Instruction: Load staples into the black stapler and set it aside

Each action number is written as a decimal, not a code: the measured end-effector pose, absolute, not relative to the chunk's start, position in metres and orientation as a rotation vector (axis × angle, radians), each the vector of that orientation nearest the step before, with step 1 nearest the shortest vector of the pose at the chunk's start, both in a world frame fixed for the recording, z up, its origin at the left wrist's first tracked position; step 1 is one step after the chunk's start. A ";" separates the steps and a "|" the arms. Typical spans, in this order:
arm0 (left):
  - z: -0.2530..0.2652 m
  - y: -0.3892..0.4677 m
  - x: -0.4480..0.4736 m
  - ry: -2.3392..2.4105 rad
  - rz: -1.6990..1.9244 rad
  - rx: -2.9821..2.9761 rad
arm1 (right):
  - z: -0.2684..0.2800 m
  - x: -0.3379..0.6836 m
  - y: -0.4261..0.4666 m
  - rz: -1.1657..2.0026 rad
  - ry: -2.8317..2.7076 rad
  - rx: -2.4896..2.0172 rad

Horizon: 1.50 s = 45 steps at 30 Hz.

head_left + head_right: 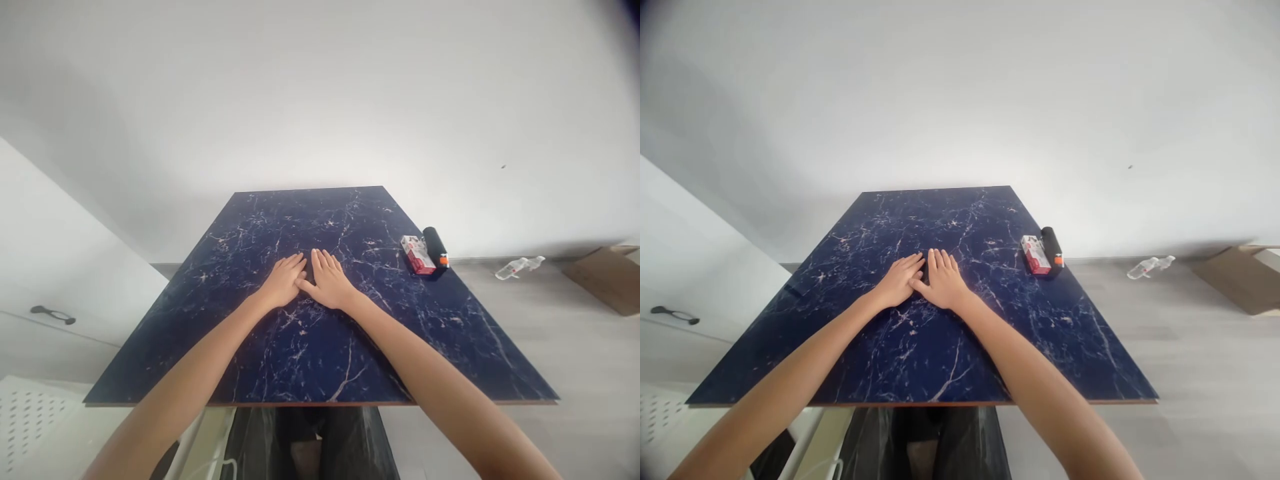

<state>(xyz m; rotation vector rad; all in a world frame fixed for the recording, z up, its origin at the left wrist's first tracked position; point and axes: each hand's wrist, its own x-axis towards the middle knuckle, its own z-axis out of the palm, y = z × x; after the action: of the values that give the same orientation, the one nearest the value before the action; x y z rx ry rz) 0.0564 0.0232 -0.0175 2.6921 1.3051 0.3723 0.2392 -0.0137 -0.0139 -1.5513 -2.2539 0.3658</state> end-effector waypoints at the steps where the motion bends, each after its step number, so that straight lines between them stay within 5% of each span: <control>1: -0.019 0.020 0.053 1.283 0.341 2.682 | -0.016 0.240 -0.014 0.347 -2.287 -1.515; 45: -0.024 0.010 0.056 1.218 0.358 2.756 | -0.021 0.254 -0.002 0.107 -2.252 -1.407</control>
<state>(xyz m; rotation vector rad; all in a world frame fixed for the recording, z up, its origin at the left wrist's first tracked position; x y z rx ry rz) 0.0564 0.0101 -0.0236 2.7562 1.2180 0.3580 0.2540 -0.0018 -0.0206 -1.4071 -2.2524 0.1069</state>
